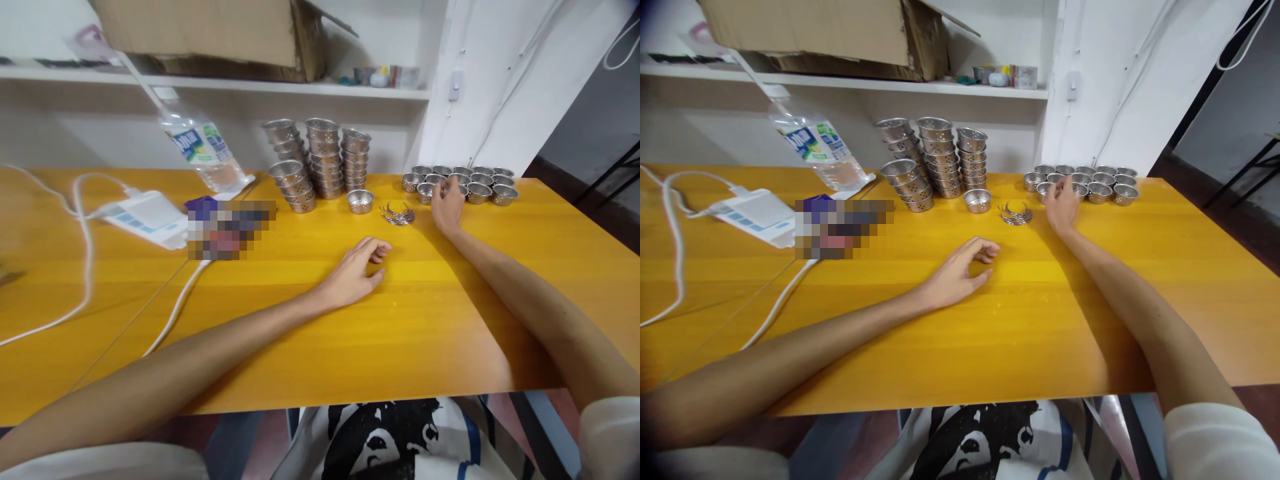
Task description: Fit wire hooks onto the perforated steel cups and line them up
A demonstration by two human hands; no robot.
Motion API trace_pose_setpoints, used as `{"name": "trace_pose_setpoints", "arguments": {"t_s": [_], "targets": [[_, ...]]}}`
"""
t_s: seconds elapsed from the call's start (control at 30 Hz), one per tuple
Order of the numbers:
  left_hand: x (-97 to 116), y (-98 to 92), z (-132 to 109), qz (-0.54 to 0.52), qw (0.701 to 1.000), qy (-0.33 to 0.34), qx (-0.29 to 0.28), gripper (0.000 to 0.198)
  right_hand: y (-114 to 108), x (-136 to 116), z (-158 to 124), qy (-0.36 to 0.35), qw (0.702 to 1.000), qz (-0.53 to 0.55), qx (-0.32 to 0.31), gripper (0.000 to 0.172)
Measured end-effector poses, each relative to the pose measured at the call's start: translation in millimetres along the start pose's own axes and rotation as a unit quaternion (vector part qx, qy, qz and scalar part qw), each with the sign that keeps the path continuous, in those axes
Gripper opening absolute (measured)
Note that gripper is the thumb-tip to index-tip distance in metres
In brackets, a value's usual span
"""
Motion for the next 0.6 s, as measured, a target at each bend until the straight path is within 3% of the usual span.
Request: {"name": "trace_pose_setpoints", "arguments": {"t_s": [0.13,0.2,0.27,0.37,0.4,0.43,0.5,0.6], "targets": [[0,-3.1,4,0.021,1.0,0.009,0.014,0.032,18,-29,-19,-0.178,0.973,-0.065,-0.128,0.025],[-6,-20.6,12,0.072,0.996,0.019,0.052,0.028,26,-39,-28,-0.262,0.945,-0.099,-0.172,0.03],[-15,-54.5,22,0.148,0.98,0.033,0.129,0.023,30,-43,-32,-0.305,0.927,-0.119,-0.184,0.032],[-28,-122.9,31,0.24,0.928,0.018,0.286,0.019,34,-43,-33,-0.326,0.913,-0.139,-0.2,0.035],[-30,-141.7,33,0.248,0.918,0.004,0.309,0.021,35,-43,-33,-0.328,0.909,-0.144,-0.212,0.035],[-30,-155.8,35,0.245,0.918,0.0,0.312,0.025,38,-42,-33,-0.328,0.905,-0.149,-0.225,0.035],[-24,-165.2,40,0.228,0.943,0.008,0.24,0.032,42,-39,-33,-0.327,0.897,-0.158,-0.251,0.031],[-4,-150.9,37,0.201,0.968,0.027,0.145,0.039,46,-35,-32,-0.33,0.89,-0.159,-0.27,0.026]]}}
Point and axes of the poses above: each hand's wrist, its own z-axis towards the middle knuckle, its own y-axis out of the palm, x = y × z, the point moved 6 cm from there along z, towards the middle knuckle, and after that the axes turned 2 degrees about -y, right-handed, at the moved point
